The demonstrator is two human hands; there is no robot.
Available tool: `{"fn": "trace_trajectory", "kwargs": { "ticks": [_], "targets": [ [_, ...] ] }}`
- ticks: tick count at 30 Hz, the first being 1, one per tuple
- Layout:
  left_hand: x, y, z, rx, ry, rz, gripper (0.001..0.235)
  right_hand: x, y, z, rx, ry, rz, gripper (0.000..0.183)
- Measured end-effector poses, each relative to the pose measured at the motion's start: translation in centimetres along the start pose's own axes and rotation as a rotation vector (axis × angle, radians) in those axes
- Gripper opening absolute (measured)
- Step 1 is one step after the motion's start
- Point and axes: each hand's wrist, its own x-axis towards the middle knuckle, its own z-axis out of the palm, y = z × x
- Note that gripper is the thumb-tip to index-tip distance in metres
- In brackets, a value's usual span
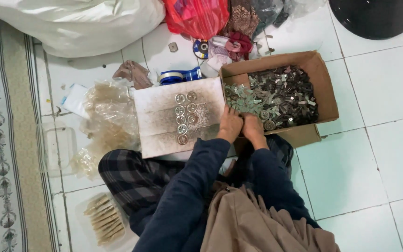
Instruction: The person sits on the floor and sorts small metal buttons from a cardboard box onto a white board. They arrange the buttons in rows, then gather them into a small plastic bag and seal it. The person repeats this process with another batch of buttons.
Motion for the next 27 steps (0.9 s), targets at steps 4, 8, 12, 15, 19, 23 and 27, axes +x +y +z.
{"fn": "trace_trajectory", "kwargs": {
  "ticks": [4,8,12,15,19,23,27],
  "targets": [
    [0.3,0.1,-1.2,-0.016,-0.185,-0.082,0.038,1.8,1.4,1.9,-0.082,-0.012,-0.036,0.018],
    [0.4,-0.2,-1.4,-0.024,-0.223,-0.069,0.039,1.5,1.1,2.1,-0.215,-0.039,-0.119,0.021],
    [0.1,-0.2,-0.7,-0.056,-0.204,-0.081,0.036,2.3,2.3,3.6,-0.034,-0.110,-0.020,0.022],
    [-0.9,-0.8,0.1,-0.133,0.037,-0.069,0.024,-0.7,-0.2,-0.4,0.075,-0.027,-0.064,0.033],
    [-1.7,-2.1,4.2,-0.415,0.372,-0.067,0.026,0.7,3.0,3.3,0.375,0.226,-0.168,0.019],
    [-6.8,-5.7,1.6,-0.782,0.880,-0.192,0.016,-3.1,-3.3,0.5,0.734,0.279,-0.211,0.019],
    [-13.0,-9.6,1.9,-0.931,0.904,-0.311,0.018,-6.4,-8.9,2.1,0.851,0.167,-0.290,0.021]
  ]
}}
